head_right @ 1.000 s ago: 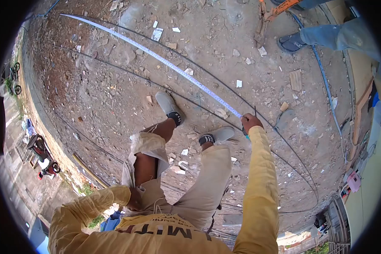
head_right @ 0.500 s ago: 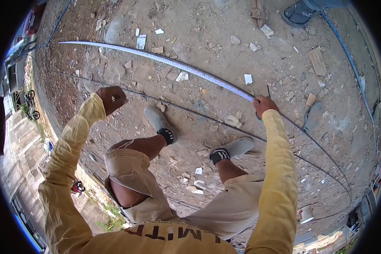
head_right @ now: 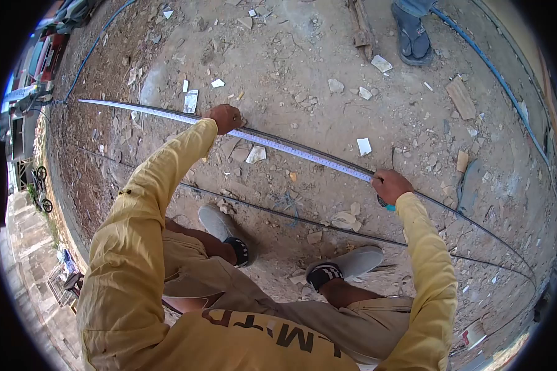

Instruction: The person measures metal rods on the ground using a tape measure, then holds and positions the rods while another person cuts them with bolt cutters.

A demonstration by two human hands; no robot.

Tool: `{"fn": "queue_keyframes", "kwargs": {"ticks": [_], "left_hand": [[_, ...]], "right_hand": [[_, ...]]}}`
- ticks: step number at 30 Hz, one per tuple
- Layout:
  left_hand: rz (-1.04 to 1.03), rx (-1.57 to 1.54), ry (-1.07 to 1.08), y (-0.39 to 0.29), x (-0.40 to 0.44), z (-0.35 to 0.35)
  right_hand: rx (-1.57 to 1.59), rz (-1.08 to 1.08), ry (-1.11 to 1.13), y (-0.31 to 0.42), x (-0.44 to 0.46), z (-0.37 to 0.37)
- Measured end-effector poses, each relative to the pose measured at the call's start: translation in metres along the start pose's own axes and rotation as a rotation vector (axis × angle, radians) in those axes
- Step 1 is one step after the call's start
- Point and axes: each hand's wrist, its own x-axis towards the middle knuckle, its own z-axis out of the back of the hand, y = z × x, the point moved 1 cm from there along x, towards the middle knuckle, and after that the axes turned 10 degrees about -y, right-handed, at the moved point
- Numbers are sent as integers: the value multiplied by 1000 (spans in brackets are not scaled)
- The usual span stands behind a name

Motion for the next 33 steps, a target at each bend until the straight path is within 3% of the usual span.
{"fn": "queue_keyframes", "kwargs": {"ticks": [11, 24, 33], "left_hand": [[-100, 185, 171, -21, 20, -14], [-81, 159, 172, -22, 20, -16], [19, 112, 159, -29, 6, 1]], "right_hand": [[-10, 28, 84, 6, -11, 13], [176, -149, 837, 27, -49, 9], [508, -79, 927, 47, -78, 10]]}}
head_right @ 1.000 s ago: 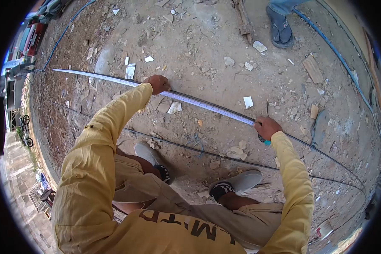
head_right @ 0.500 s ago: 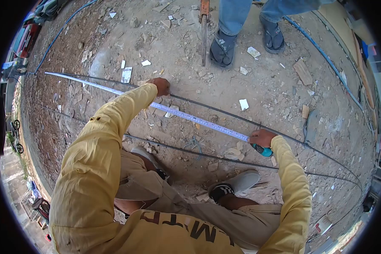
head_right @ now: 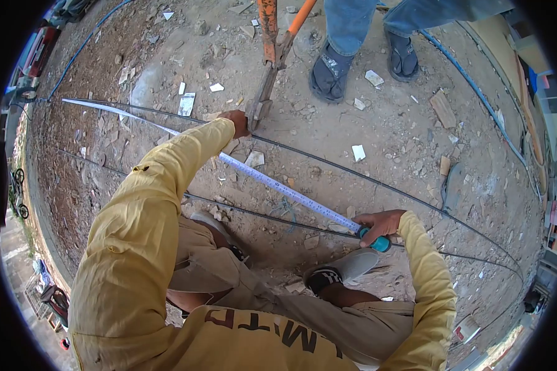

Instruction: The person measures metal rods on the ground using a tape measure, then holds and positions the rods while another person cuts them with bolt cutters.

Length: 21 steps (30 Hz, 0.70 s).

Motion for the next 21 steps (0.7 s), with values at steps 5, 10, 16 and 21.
{"fn": "queue_keyframes", "kwargs": {"ticks": [5, 10, 16, 21], "left_hand": [[-46, 86, -43, 12, 16, -25], [-33, 63, 16, 10, 14, -20], [-14, 32, 20, 4, -8, 2], [-35, 2, -40, 9, -4, -7]], "right_hand": [[-66, -1, 122, 18, 12, -11], [-335, -20, 21, 49, 19, -22], [-365, 19, 38, 62, 31, -30], [-526, -38, 9, 72, 30, -31]]}}
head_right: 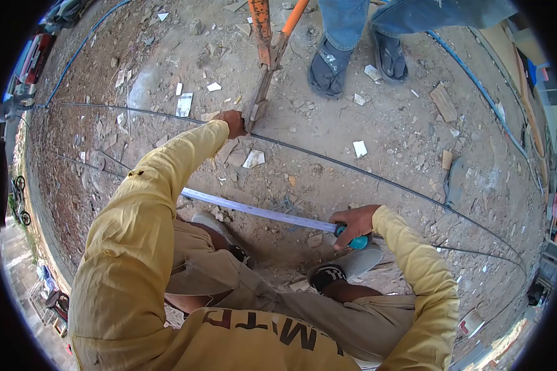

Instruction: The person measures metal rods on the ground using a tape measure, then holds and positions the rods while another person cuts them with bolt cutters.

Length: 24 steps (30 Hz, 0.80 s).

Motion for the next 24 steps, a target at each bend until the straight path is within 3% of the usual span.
{"fn": "queue_keyframes", "kwargs": {"ticks": [24], "left_hand": [[-84, 52, 10, 4, 10, -11]], "right_hand": [[29, -36, -20, -7, 1, -2]]}}
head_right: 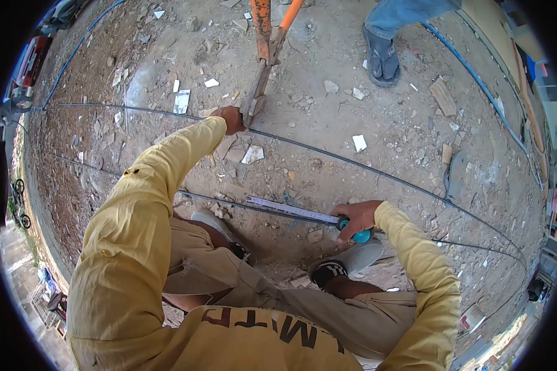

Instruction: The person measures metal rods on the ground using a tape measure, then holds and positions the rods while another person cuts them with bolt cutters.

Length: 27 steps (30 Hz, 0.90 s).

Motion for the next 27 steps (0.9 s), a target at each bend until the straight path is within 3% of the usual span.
{"fn": "queue_keyframes", "kwargs": {"ticks": [9, 12, 15, 18, 21, 27], "left_hand": [[47, -6, -5, -5, -9, 7], [43, 4, -5, -2, -6, 3], [56, 1, 3, -5, -10, 8], [47, 13, -5, -4, -10, 6], [26, -40, -116, 2, -5, -7], [-19, -29, -130, 12, 10, -27]], "right_hand": [[78, 63, -185, -7, 6, -3], [77, -24, -199, 1, 3, -2], [-25, -72, -236, 9, 0, 1], [-150, 0, -464, -14, 16, -9], [-362, -72, -602, -20, 18, -16], [-313, -116, -660, -22, 26, -16]]}}
